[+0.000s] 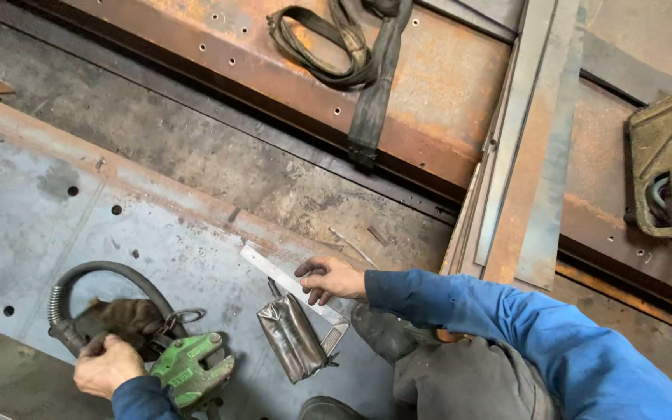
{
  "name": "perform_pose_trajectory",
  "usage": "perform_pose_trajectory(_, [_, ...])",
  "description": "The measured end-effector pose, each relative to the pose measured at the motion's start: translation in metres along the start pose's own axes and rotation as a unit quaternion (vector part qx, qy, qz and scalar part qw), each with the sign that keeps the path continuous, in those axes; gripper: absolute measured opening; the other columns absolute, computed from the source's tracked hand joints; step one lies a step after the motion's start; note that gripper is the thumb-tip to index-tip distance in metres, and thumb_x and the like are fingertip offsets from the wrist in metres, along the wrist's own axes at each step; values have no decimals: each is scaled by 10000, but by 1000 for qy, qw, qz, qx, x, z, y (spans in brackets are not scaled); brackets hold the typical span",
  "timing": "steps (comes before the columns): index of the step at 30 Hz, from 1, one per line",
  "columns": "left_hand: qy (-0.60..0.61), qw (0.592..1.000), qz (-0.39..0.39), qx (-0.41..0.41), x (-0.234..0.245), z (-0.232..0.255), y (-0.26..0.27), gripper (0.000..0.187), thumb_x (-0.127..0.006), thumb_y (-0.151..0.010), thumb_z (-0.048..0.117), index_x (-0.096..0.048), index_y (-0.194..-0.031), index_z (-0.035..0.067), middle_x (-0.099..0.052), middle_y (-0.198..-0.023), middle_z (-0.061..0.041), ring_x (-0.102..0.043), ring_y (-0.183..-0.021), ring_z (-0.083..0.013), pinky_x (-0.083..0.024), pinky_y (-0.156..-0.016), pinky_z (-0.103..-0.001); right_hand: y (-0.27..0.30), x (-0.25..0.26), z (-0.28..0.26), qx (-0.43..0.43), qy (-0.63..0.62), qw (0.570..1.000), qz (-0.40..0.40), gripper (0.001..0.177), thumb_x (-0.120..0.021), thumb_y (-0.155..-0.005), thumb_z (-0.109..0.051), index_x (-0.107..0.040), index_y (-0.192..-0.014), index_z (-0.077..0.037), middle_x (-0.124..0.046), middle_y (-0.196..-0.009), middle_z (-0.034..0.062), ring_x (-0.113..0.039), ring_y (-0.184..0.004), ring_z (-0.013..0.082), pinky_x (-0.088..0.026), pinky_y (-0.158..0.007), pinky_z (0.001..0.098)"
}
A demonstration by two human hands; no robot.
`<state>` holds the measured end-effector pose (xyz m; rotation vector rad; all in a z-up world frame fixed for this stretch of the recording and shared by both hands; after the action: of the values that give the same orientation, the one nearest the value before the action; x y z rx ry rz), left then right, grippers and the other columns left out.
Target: The person sits on a steel structure holding a metal workpiece with a threaded rod, measures it against a combination square, then reaches for a green lifting clamp attached to a chain and puts on work gloves. They handle the workpiece and clamp while positioning the part on the beam.
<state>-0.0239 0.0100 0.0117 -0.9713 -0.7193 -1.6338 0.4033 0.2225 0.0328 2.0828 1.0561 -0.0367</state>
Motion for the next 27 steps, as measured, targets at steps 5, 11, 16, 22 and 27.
perform_pose_trajectory(5, [124,975,21,-181,46,136,66,164,-798,-942,121,-776,-1049,-1,-740,-1042,-168,-706,-962,-302,-558,-908,-420,-1,15,-27,41,-42,998,17,461,-669,-976,-222,-575,-1377,-13,-703,-1074,130,-739,-825,198,-619,-659,329])
perform_pose_trajectory(11, [252,935,-149,-200,74,209,165,359,-744,-893,81,-643,-1234,40,-678,-1045,-87,-650,-943,-184,-539,-837,-326,17,14,-87,98,11,994,55,444,-627,-1005,-278,-600,-1337,14,-728,-1068,133,-721,-884,192,-605,-719,338])
perform_pose_trajectory(16, [300,884,-295,-202,87,238,189,398,-701,-868,50,-647,-1262,52,-653,-1006,-47,-600,-839,-120,-519,-731,-267,44,0,-116,162,-8,987,9,463,-500,-1095,-339,-564,-1410,-5,-679,-1225,87,-645,-1106,148,-550,-968,307])
perform_pose_trajectory(22, [305,866,-309,-248,81,238,204,259,-690,-891,18,-709,-1148,43,-668,-1016,-46,-613,-843,-135,-540,-801,-276,55,-22,-103,153,141,975,-72,450,-708,-940,-191,-601,-1347,-30,-682,-1189,36,-639,-1090,94,-535,-929,282])
perform_pose_trajectory(27, [348,874,-290,-175,89,249,218,399,-793,-834,162,-606,-1147,-1,-620,-1042,-54,-646,-891,-107,-559,-789,-258,60,-13,-101,226,179,957,39,170,-748,-989,-141,-703,-1097,-18,-671,-923,-28,-590,-855,41,-493,-733,223])
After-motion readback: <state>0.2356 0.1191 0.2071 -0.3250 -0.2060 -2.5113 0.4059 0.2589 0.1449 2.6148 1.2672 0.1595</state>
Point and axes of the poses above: each hand's wrist, its own y-axis away from the middle knuckle, its own x-axis out of the back of the hand, z = x × y, the point moved 3 cm from there along -y, towards the middle knuckle
